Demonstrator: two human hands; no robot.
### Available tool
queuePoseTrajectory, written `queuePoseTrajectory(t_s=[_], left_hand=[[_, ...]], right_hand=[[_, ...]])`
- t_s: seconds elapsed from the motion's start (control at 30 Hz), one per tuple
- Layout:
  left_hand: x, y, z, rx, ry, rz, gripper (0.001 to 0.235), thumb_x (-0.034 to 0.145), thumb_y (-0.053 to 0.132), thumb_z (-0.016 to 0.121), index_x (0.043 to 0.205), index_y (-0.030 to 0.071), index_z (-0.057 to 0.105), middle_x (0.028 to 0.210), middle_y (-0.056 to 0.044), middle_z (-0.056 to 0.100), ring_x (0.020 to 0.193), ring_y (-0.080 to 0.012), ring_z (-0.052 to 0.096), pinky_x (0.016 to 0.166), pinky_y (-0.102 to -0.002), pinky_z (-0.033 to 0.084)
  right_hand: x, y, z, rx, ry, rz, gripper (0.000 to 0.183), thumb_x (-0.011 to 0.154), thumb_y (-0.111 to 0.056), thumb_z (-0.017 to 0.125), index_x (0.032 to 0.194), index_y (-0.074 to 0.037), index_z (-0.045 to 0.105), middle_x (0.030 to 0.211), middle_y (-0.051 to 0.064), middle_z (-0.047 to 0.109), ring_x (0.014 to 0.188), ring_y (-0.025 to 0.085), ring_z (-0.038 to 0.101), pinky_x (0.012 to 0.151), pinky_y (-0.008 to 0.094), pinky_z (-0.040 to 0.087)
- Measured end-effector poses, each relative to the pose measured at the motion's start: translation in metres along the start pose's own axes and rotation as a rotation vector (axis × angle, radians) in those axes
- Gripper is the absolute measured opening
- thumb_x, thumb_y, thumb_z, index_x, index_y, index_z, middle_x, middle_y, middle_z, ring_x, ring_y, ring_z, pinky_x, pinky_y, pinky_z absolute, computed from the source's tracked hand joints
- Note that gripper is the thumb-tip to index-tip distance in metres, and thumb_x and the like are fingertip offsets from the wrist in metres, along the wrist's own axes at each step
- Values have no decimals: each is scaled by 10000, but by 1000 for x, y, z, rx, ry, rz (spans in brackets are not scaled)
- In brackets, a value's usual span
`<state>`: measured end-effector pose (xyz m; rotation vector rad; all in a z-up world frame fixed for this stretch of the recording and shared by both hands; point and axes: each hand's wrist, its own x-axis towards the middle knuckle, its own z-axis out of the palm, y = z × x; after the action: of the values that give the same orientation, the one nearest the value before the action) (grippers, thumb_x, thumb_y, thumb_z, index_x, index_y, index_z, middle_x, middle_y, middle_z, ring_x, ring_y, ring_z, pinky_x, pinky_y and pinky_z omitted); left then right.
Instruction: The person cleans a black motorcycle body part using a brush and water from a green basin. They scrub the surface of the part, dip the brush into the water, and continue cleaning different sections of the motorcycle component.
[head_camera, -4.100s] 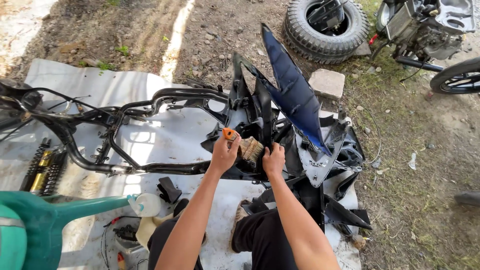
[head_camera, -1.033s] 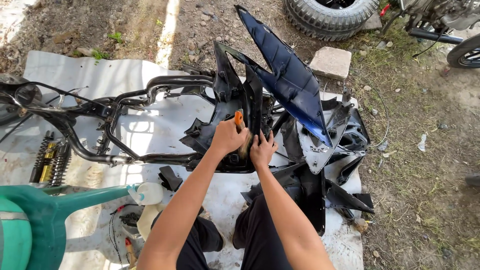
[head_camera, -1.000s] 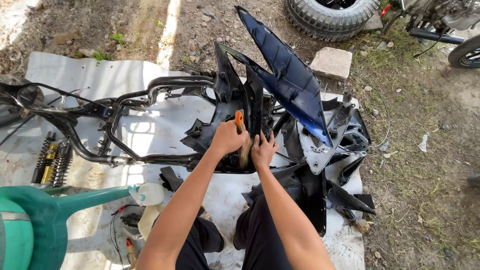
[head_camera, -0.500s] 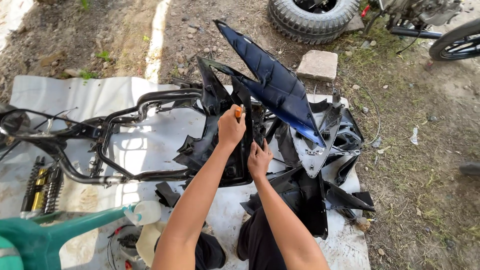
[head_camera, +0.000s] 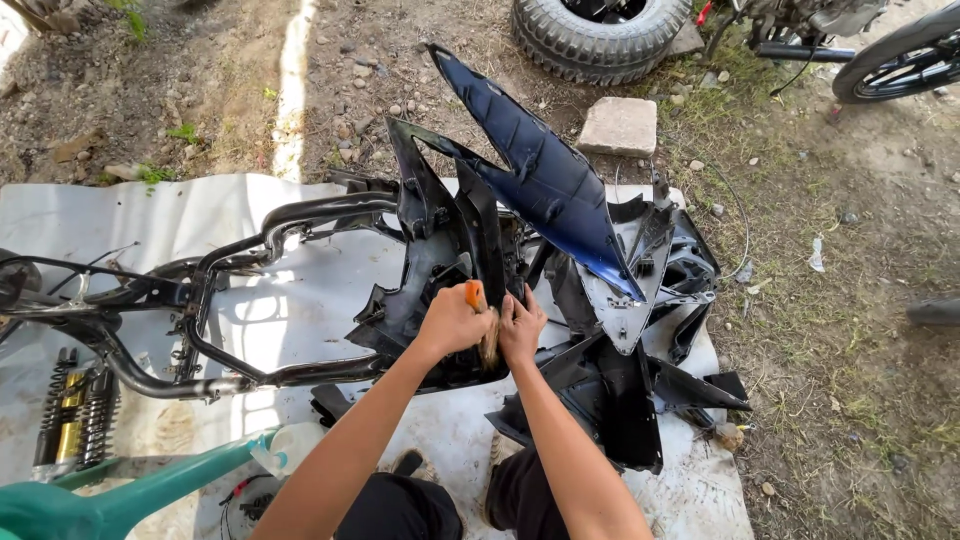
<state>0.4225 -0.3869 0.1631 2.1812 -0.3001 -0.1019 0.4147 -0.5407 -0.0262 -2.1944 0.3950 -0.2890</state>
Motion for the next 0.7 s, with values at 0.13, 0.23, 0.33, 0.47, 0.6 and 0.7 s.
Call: queuePoseTrajectory(t_s=[0.13,0.23,0.33,0.47,0.6,0.7], left_hand=[[-8,25,-28,-234,-185,-350,173,767,166,678,765,1,626,692,-168,735,606,-276,773,561,-393,642],[3,21,-31,-255,-244,-356,168,774,135,692,791,-27,652,688,-154,743,566,-252,765,541,-374,631],[18,13,-29,-104,-82,-308,187,794,181,707,857,16,647,698,-153,741,627,-286,780,620,-380,621],[58,-19,-16,63,290,-9,193,815,221,755,917,77,676,788,-153,740,794,-378,729,716,-456,578],[96,-35,-14,195,328,-137,230,867,273,766,1000,119,658,808,-168,723,832,-410,709,725,-495,561],[113,-52,-11,143,501,-136,238,902,272,754,1052,125,643,846,-158,745,857,-411,711,740,-507,556]], right_hand=[[-2,4,5,-10,3,1,359,1042,-427,549,1211,-217,786,1553,63,509,1327,387,418,1118,464,369],[2,2,2,-5,19,-11,345,1031,-429,571,1188,-214,790,1563,72,505,1329,393,421,1130,465,363],[-2,-2,-1,30,-7,-2,328,1021,-421,596,1196,-222,789,1567,92,501,1323,396,433,1145,472,347],[-6,-20,-15,-58,-72,-38,388,930,-395,705,1288,-248,741,1592,121,417,1359,435,357,1140,500,338],[1,-5,-7,-81,-188,24,444,926,-369,728,1354,-258,683,1658,98,290,1429,452,245,1124,529,355],[3,-12,-10,-82,-211,51,439,928,-349,727,1355,-254,684,1665,89,273,1440,447,224,1120,525,373]])
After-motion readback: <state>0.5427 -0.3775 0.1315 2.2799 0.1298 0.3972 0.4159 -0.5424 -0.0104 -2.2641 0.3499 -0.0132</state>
